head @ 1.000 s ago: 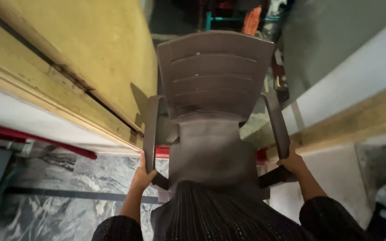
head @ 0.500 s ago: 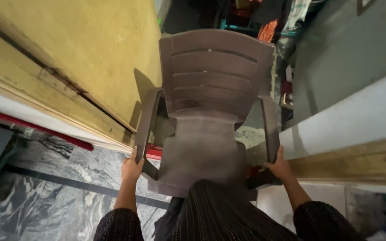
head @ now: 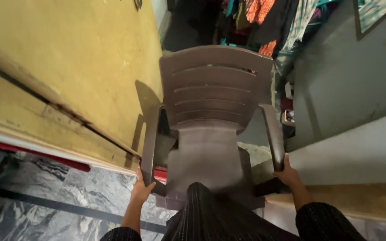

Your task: The person picks up a brown plastic chair and carries it from a room with marble flooring into an adjacent bedroom, placing it beside a bed. The person then returns to the first room and repeats the action with a second identical chair.

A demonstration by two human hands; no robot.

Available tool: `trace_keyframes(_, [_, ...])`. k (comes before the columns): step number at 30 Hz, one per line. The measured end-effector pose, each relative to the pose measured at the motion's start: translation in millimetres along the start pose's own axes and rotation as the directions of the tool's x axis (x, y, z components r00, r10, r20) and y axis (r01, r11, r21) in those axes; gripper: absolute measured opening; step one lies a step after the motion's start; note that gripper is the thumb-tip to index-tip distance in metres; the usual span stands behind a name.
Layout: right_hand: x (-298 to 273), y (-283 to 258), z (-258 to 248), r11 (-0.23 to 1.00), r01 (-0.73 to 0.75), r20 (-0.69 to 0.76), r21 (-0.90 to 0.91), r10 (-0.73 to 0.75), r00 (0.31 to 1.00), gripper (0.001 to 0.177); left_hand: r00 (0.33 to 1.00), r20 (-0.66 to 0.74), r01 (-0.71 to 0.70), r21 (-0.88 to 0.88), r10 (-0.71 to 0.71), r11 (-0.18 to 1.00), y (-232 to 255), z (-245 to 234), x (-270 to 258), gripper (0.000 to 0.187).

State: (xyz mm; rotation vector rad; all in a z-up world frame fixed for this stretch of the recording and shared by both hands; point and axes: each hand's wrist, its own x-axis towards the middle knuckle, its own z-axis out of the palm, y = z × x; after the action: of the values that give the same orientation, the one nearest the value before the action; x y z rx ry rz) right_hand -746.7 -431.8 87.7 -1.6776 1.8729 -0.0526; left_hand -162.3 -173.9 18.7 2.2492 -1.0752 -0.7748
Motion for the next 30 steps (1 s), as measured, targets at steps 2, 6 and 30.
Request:
trace_keyframes(2, [6.3, -7.1, 3.0, 0.999, 0.013, -0.005, 0.043, -0.013, 1.000, 0.143, 1.000, 0.006, 0.026, 0.033, -0.026, 0.999, 13.8, -6.4, 13.3, 0.117])
trace_keyframes(6, [25.6, -18.2, -1.8, 0.997, -0.068, -0.007, 0.032, 0.069, 0.998, 0.139, 0.989, 0.116, 0.077, 0.116, -0.090, 0.990, 61.6, -37.6, 45.0, 0.111])
trace_keyframes(30, [129.3, -66.0, -13.4, 0.974, -0.217, -0.175, -0.058, 0.204, 0.963, 0.103, 0.998, 0.066, -0.012, 0.144, 0.002, 0.990, 96.2, -23.8, 220.3, 0.101])
